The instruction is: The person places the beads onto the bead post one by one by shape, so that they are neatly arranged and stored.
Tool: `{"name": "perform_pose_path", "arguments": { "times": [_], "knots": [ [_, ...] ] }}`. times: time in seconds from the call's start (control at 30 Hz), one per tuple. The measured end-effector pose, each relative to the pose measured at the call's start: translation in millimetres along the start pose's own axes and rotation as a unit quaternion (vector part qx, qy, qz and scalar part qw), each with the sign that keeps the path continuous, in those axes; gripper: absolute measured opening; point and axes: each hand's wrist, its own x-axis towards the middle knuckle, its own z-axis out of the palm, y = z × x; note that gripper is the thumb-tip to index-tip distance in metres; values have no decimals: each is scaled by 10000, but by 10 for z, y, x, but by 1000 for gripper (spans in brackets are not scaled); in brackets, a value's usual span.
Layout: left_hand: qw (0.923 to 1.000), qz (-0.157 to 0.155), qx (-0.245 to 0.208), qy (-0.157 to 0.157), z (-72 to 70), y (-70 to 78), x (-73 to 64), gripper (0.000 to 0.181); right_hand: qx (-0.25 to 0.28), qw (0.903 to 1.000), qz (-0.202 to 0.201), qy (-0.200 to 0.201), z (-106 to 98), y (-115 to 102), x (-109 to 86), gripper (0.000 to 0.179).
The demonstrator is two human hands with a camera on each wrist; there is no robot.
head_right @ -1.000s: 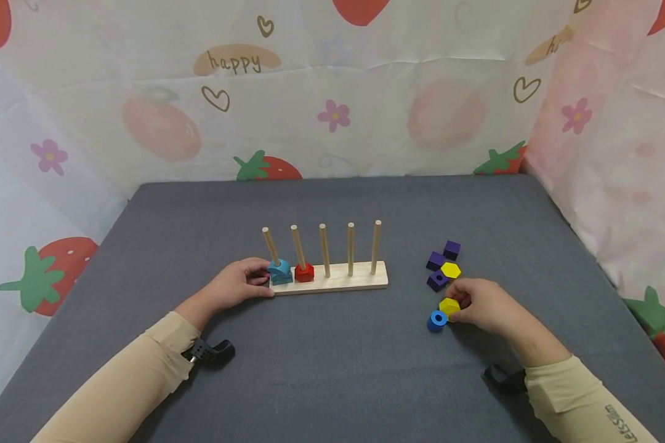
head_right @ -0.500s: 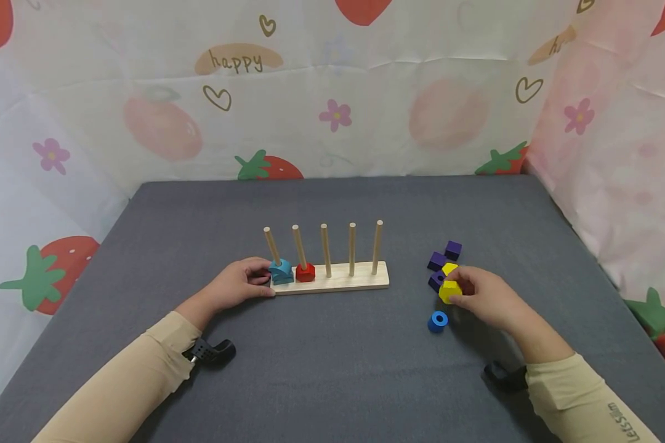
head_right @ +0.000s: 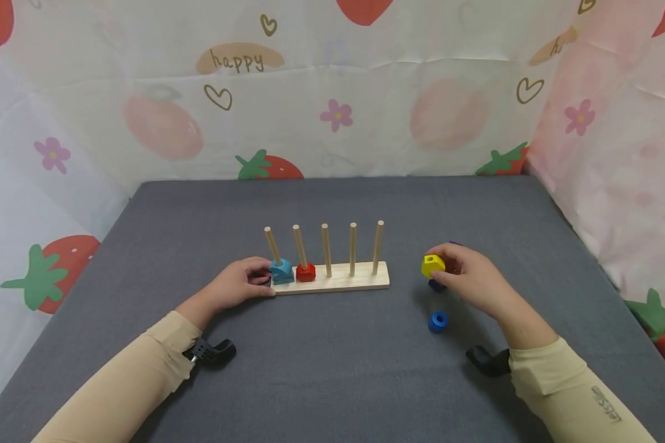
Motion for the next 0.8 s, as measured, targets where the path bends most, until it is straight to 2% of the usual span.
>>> {"name": "perform_pose_path", "arguments": {
  "times": [0.23,0.4,0.63,0.8],
  "knots": [
    [10000,65,17,10,-8,19,-18,47,133,9991,-281,288,22,-327,136,28],
    [10000,-5,-1,-3,-4,21,-21,47,193,9965,-643,488,36,-568,233,27],
    [10000,-15,28,0,-4,15,-15,47,799,9872,-1292,489,145,-872,377,23],
    [10000,-11,-2,2,-2,22,-11,48,1030,9812,-1564,458,251,-1080,490,23]
  ]
}}
